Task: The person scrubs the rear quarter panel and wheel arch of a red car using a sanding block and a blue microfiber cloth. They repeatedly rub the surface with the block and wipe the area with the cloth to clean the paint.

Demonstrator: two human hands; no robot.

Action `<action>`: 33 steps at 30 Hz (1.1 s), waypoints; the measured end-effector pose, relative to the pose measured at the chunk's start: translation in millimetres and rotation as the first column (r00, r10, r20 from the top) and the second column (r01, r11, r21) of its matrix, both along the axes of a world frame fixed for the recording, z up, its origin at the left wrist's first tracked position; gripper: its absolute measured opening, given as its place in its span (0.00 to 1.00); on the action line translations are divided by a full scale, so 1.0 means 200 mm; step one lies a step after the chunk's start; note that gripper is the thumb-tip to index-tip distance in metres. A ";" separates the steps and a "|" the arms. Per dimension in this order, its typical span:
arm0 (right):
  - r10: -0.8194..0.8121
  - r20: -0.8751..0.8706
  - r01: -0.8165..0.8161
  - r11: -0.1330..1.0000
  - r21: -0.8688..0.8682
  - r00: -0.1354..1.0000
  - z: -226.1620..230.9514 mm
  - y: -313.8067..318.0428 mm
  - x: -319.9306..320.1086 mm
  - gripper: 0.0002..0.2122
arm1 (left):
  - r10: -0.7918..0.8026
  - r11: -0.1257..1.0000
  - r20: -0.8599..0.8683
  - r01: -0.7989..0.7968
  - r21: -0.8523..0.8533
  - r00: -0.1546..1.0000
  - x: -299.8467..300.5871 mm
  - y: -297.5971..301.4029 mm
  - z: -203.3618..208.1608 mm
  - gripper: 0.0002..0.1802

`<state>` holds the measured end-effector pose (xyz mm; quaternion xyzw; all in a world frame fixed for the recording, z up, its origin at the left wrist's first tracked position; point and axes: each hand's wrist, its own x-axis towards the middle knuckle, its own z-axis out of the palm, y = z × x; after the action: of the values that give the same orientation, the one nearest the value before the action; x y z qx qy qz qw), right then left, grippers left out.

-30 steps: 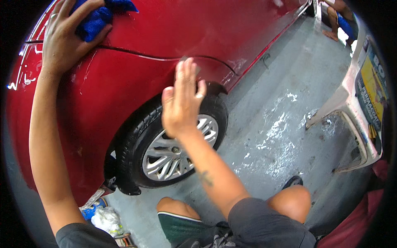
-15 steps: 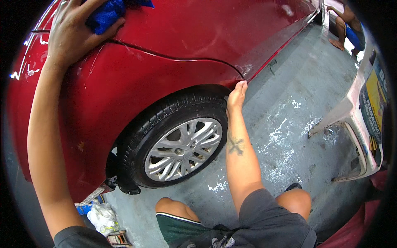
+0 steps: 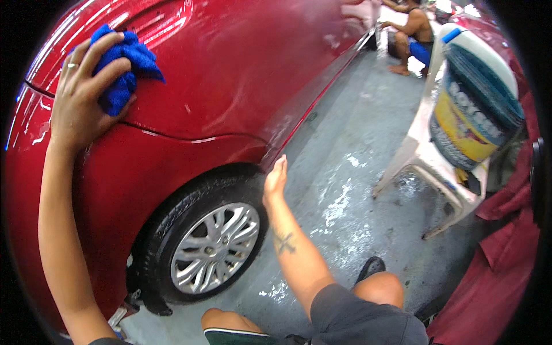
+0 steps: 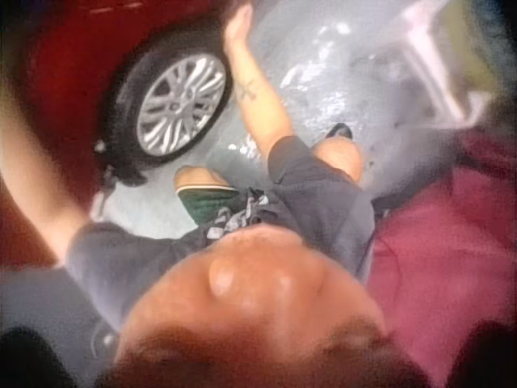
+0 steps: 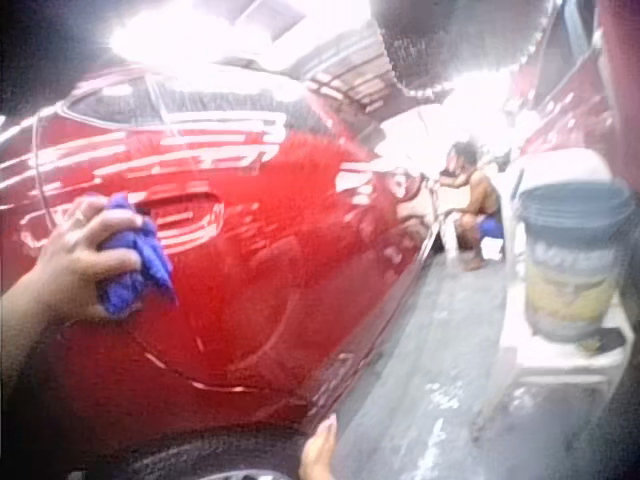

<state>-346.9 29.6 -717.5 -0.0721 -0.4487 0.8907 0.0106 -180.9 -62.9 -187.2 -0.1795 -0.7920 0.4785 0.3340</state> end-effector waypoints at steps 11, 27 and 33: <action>-0.011 -0.716 0.483 0.746 0.459 0.698 1.10 0.86 -0.04 0.28 | -0.098 0.986 0.022 0.094 0.139 0.995 0.12 0.14 0.03 0.28; -0.230 -0.210 0.308 0.795 0.522 0.950 -0.03 1.87 0.65 0.28 | -0.225 0.956 0.029 0.215 0.198 0.974 0.18 0.22 -0.01 0.24; -0.270 0.002 0.220 0.789 0.573 0.963 -0.25 2.07 1.09 0.28 | -0.155 0.966 0.071 0.136 0.219 0.985 0.28 0.18 0.01 0.26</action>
<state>-129.5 442.7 -768.3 -0.1604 -0.6802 0.7037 0.1279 -124.6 -26.0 -186.0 -0.2209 -0.8372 0.3568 0.3506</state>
